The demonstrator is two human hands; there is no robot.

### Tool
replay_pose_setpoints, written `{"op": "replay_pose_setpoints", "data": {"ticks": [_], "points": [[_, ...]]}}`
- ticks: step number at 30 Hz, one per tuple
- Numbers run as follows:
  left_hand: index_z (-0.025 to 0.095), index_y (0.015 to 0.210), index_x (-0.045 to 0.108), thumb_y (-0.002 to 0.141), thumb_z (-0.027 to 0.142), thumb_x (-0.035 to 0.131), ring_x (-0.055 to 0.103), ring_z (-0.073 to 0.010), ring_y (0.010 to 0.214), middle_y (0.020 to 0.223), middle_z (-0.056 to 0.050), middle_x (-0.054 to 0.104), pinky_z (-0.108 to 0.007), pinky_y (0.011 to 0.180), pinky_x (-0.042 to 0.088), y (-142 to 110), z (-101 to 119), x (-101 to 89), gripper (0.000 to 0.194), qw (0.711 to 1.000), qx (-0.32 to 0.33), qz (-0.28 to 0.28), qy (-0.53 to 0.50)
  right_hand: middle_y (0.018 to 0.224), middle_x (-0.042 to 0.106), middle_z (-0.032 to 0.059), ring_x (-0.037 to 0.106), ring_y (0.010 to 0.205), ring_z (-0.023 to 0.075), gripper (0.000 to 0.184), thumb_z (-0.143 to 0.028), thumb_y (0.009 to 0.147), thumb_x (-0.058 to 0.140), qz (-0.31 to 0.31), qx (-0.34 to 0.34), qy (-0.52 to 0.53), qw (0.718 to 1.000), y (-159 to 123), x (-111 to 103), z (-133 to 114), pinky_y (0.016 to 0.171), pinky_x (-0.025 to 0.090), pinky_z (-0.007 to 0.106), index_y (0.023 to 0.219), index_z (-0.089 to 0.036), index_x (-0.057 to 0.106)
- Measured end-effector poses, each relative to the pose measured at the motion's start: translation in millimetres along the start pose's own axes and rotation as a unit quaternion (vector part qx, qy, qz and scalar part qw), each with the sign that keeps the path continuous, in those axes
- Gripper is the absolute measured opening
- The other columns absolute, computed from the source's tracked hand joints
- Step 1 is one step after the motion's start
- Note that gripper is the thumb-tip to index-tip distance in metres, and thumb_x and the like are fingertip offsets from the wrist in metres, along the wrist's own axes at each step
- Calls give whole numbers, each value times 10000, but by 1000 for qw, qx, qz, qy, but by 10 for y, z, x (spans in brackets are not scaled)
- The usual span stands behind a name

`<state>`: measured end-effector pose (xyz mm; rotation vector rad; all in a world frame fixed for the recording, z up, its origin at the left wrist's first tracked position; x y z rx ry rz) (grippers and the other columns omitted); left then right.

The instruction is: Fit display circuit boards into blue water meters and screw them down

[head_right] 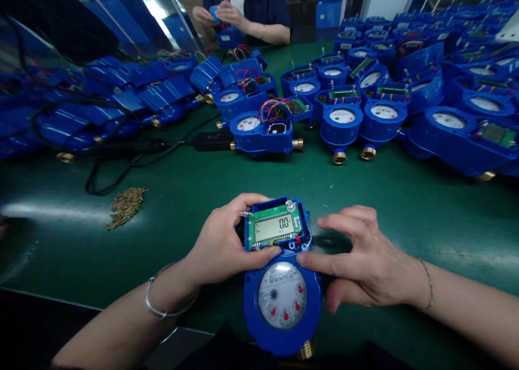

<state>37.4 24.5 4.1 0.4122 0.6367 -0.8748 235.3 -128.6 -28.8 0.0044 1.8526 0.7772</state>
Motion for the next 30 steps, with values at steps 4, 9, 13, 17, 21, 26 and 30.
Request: {"op": "replay_pose_setpoints", "data": {"ticks": [4, 9, 13, 17, 21, 26, 30], "points": [[199, 1091, 551, 630, 424, 788, 693, -187, 811, 946, -23, 708, -300, 696, 547, -10, -12, 6, 565, 1000, -4, 1, -5, 1152, 411, 76, 424, 1088, 285, 491, -720, 865, 434, -30, -4, 2, 1000, 137, -16, -1, 926, 366, 460, 1238, -439, 590], [206, 1091, 555, 629, 416, 787, 698, -200, 834, 966, -29, 711, -317, 722, 553, -20, -16, 5, 558, 1000, -3, 3, -7, 1167, 421, 72, 432, 1058, 298, 541, -749, 864, 372, -82, -8, -9, 997, 209, -26, 6, 892, 305, 495, 1313, -477, 500], [201, 1102, 549, 626, 405, 795, 698, -199, 844, 978, -32, 709, -318, 729, 554, -26, -20, 11, 574, 1000, 2, 6, -17, 1161, 426, 72, 438, 1043, 265, 540, -684, 876, 457, -106, -52, 35, 992, 222, -27, 100, 893, 307, 462, 1355, -435, 466], [205, 1103, 545, 626, 418, 793, 698, -201, 839, 976, -34, 706, -321, 729, 558, -27, -44, 17, 578, 1000, 10, 11, -23, 1154, 443, 66, 455, 1050, 239, 473, -612, 918, 460, -127, -69, 88, 985, 285, -11, 186, 895, 316, 432, 1342, -403, 484], [203, 1103, 544, 622, 413, 796, 695, -195, 832, 977, -36, 701, -312, 718, 559, -32, -63, 13, 582, 999, 11, 10, -29, 1115, 491, 57, 483, 1016, 224, 404, -586, 950, 420, -136, -60, 82, 985, 373, -30, 171, 890, 299, 430, 1293, -402, 530], [197, 1094, 548, 620, 390, 800, 693, -187, 826, 974, -33, 700, -301, 715, 550, -33, -50, 1, 571, 999, 0, 9, -32, 1061, 546, 62, 491, 1001, 245, 398, -593, 949, 417, -134, -71, -18, 988, 405, -78, 90, 907, 277, 478, 1262, -393, 561], [195, 1095, 544, 616, 411, 806, 693, -189, 817, 961, -30, 697, -304, 706, 547, -33, -60, 3, 587, 999, -4, 6, -44, 1055, 566, 77, 495, 1037, 263, 436, -587, 975, 346, -123, -93, -59, 986, 379, -83, 72, 931, 286, 510, 1285, -351, 543]]}}
Point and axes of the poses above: each hand's wrist, its own y-axis towards the middle knuckle, its own x-axis out of the palm, z = x × y, the point moved 2 cm from there along y, towards the middle knuckle
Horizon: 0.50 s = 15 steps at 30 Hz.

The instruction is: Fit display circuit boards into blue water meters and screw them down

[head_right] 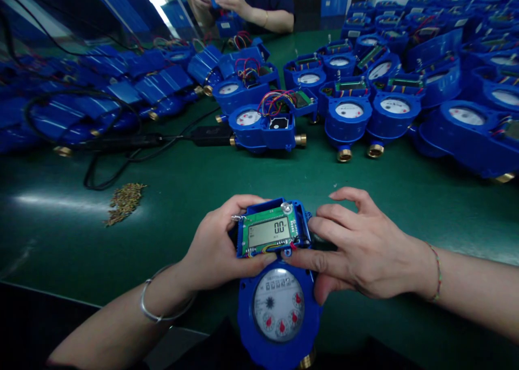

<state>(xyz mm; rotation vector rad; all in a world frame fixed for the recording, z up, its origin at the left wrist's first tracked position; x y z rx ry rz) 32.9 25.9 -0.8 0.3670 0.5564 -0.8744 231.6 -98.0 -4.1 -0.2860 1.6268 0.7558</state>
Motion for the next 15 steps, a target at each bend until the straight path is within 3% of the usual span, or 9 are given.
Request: {"op": "replay_pose_setpoints", "data": {"ticks": [5, 8, 15], "points": [[190, 1091, 539, 622, 416, 801, 695, -201, 827, 961, -39, 691, -312, 702, 552, -1, -22, -7, 583, 1000, -2, -3, -22, 877, 553, 61, 527, 865, 245, 572, -653, 953, 309, -29, -59, -9, 998, 25, -18, 50, 912, 333, 514, 1350, -277, 476], [189, 1082, 539, 618, 416, 800, 694, -209, 831, 954, -45, 687, -313, 696, 554, -1, -31, -13, 579, 1000, -4, -1, -31, 723, 483, 11, 497, 707, 216, 538, -650, 945, 342, -61, -80, -28, 994, 77, -60, 93, 901, 341, 500, 1315, -285, 484], [192, 1098, 538, 610, 421, 805, 694, -210, 839, 965, -52, 689, -308, 695, 559, 1, -55, -15, 601, 999, 4, -9, -35, 576, 471, 3, 449, 537, 240, 528, -693, 926, 281, -111, -98, -106, 983, 164, -126, 55, 830, 352, 481, 1176, -282, 499]]}}
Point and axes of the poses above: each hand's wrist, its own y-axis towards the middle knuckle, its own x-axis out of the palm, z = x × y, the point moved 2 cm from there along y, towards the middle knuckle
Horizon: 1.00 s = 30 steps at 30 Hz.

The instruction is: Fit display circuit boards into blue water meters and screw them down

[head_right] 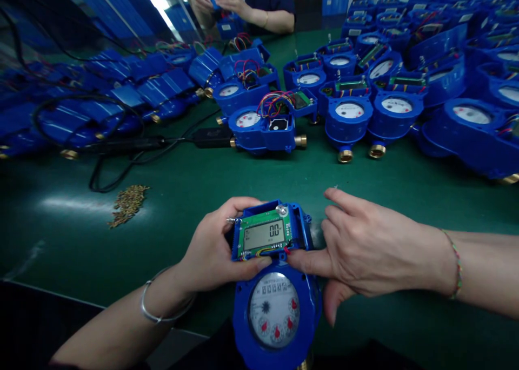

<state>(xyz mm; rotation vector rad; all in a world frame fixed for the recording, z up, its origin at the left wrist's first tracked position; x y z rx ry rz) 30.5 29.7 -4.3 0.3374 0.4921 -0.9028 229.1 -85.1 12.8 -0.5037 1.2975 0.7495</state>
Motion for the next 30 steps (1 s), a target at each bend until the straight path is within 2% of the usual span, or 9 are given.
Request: {"op": "replay_pose_setpoints", "data": {"ticks": [4, 7, 12, 17, 21, 26, 30], "points": [[190, 1095, 543, 617, 428, 799, 693, -202, 829, 965, -52, 692, -299, 688, 558, 8, -2, -4, 592, 1000, 7, 2, 7, 535, 511, 21, 479, 506, 261, 524, -748, 872, 347, -8, 31, -20, 999, 40, -13, -73, 793, 365, 478, 980, -261, 508], [192, 1112, 537, 623, 422, 797, 694, -192, 811, 953, -43, 694, -297, 694, 558, 15, -20, -2, 600, 1000, 22, 4, 11, 512, 516, 24, 479, 464, 258, 599, -833, 798, 373, -24, 57, -15, 998, 63, 0, -134, 667, 374, 423, 875, -246, 468], [198, 1129, 539, 626, 435, 797, 693, -188, 815, 963, -41, 695, -305, 730, 562, 14, -36, 0, 613, 999, 38, 5, 25, 455, 445, -41, 410, 361, 211, 674, -902, 701, 428, -41, 95, 40, 994, 83, 3, -184, 499, 270, 325, 875, -251, 417], [196, 1119, 550, 618, 447, 797, 693, -186, 803, 961, -44, 699, -307, 728, 564, 15, -14, -2, 613, 999, 31, 8, 25, 481, 427, -72, 435, 378, 188, 700, -892, 657, 519, -29, 96, 78, 992, 95, -10, -170, 498, 271, 312, 902, -244, 413], [190, 1115, 558, 616, 448, 794, 695, -196, 826, 967, -51, 704, -321, 755, 567, 14, -10, 2, 610, 1000, 22, 8, 12, 511, 472, -72, 466, 387, 199, 731, -925, 673, 413, -51, 92, 122, 987, 72, 0, -108, 504, 302, 326, 946, -247, 431], [190, 1139, 553, 612, 410, 812, 695, -189, 858, 1005, -50, 704, -323, 810, 567, 9, 9, 13, 626, 999, 41, 3, 13, 465, 487, -55, 502, 385, 227, 668, -906, 688, 402, -77, 96, 107, 987, 87, 25, -14, 507, 322, 335, 782, -246, 431], [186, 1139, 554, 617, 377, 815, 692, -188, 902, 1050, -54, 700, -317, 846, 562, 15, 41, 17, 614, 1000, 26, 0, 9, 436, 494, -23, 497, 360, 224, 708, -930, 648, 378, -91, 98, 82, 988, 148, 37, 18, 469, 270, 309, 648, -224, 414]]}}
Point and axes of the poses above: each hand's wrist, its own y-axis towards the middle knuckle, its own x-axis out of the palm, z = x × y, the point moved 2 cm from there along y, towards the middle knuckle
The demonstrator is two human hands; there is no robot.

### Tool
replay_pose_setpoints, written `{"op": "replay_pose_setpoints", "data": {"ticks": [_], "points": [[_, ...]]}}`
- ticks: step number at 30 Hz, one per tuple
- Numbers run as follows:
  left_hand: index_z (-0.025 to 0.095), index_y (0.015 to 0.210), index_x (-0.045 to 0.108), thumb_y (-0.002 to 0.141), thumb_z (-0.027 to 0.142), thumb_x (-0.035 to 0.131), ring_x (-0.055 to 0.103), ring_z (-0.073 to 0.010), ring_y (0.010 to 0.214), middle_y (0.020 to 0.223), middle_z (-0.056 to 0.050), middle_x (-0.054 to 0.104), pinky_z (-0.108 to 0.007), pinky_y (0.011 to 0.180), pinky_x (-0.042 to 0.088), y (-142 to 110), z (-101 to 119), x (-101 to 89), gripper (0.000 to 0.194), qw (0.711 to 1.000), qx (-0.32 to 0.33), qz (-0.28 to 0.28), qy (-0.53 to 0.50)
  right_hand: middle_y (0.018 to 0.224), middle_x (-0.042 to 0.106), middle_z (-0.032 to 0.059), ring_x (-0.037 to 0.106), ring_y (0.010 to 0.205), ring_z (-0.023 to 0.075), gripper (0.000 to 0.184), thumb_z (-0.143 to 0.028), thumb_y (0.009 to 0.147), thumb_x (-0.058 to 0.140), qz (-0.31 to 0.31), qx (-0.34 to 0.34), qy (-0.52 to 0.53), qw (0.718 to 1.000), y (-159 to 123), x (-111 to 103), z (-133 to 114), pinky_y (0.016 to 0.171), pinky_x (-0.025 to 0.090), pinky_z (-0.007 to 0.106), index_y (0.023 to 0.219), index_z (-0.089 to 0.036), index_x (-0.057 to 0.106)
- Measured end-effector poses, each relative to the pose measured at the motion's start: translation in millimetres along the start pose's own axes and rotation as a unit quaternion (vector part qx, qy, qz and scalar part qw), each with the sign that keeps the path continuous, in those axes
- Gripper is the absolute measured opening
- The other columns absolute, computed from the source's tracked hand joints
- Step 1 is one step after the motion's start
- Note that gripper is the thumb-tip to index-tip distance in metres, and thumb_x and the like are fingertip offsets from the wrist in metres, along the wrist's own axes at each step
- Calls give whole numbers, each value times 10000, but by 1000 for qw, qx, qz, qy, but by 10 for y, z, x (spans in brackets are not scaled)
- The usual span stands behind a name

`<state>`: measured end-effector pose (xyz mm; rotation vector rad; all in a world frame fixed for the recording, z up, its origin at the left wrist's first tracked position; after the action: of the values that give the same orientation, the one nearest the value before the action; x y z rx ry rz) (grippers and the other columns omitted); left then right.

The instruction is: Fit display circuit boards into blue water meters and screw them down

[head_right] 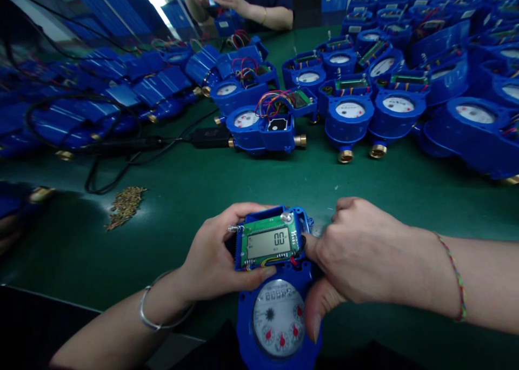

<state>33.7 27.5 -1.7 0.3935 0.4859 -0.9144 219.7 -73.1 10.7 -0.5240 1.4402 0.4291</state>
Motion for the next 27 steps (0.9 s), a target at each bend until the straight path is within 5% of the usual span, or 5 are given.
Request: {"op": "replay_pose_setpoints", "data": {"ticks": [5, 14, 20, 27], "points": [[189, 1133, 560, 616, 411, 806, 696, -194, 867, 1014, -53, 706, -327, 816, 575, 4, 5, -1, 614, 1000, -2, 1, 14, 459, 527, 16, 505, 387, 208, 731, -920, 695, 298, 2, 2, 9, 1000, 21, 27, 15, 476, 218, 283, 608, -210, 452], [203, 1129, 548, 614, 433, 801, 702, -200, 853, 998, -46, 712, -320, 764, 580, -27, -21, 15, 619, 1000, -17, 9, 14, 668, 594, 1, 532, 599, 204, 570, -805, 773, 456, -3, 3, 120, 993, -57, 25, 39, 598, 302, 284, 905, -266, 587], [193, 1097, 555, 597, 413, 799, 703, -210, 837, 974, -49, 716, -336, 732, 572, -26, -10, -1, 598, 999, -29, 17, 25, 818, 609, -8, 538, 778, 182, 241, -468, 979, 469, -3, -64, 184, 981, -97, -28, 162, 781, 351, 347, 1164, -352, 571], [200, 1109, 550, 621, 436, 789, 701, -211, 876, 1012, -54, 711, -331, 750, 577, -31, -14, -4, 592, 999, -38, 4, 11, 1017, 609, 53, 547, 935, 172, 400, -176, 980, 460, 104, -100, 248, 958, -329, -3, 189, 868, 428, 376, 1372, -258, 473]]}}
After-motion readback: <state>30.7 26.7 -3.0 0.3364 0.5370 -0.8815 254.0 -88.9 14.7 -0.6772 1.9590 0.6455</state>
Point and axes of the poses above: each hand's wrist, its own y-axis towards the middle knuckle, its own x-axis out of the palm, z = x × y, the point moved 2 cm from there along y, towards the middle knuckle
